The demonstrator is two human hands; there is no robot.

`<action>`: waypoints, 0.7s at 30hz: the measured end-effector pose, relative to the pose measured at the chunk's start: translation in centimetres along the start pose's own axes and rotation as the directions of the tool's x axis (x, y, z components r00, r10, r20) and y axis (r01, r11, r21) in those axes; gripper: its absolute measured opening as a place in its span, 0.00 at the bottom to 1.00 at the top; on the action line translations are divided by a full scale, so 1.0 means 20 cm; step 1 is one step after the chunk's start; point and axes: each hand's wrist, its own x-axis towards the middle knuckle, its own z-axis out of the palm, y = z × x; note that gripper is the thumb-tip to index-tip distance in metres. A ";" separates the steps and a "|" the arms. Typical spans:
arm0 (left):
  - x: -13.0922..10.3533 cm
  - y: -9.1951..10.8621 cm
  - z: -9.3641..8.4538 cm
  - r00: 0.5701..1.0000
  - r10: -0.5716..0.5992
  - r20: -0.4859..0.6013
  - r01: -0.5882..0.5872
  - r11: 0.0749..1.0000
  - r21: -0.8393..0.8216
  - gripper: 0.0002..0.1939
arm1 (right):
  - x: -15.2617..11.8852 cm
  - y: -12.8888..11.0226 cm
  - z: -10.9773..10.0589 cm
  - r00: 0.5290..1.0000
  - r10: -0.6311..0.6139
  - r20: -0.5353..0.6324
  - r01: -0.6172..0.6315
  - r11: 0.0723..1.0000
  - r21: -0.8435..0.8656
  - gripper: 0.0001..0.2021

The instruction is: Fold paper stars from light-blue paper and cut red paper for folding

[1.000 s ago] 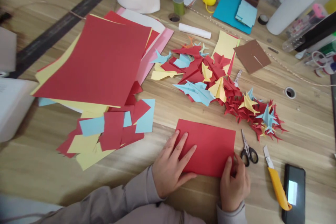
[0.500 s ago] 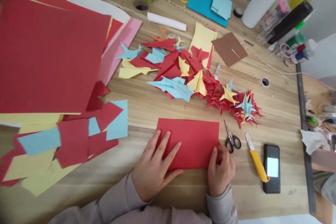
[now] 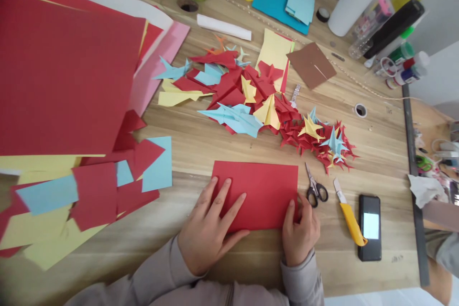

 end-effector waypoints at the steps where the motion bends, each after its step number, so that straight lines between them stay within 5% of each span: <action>1: 0.00 0.00 0.00 1.000 0.001 -0.001 -0.001 1.000 0.002 0.31 | 0.00 0.00 0.00 1.000 0.003 -0.004 -0.003 1.000 0.000 0.19; 15: 0.02 0.01 -0.03 1.000 -0.023 0.021 0.023 1.000 0.004 0.32 | -0.01 0.02 0.00 0.999 0.025 -0.041 -0.019 0.991 0.136 0.18; 18: 0.02 0.01 -0.03 1.000 -0.024 0.019 0.024 1.000 0.009 0.32 | 0.01 0.02 -0.04 0.983 -0.143 -0.113 0.157 0.979 0.128 0.15; 21: 0.02 0.01 -0.03 1.000 -0.017 0.018 0.017 1.000 0.015 0.32 | 0.06 -0.02 -0.08 0.926 -0.378 0.000 0.377 0.923 0.083 0.17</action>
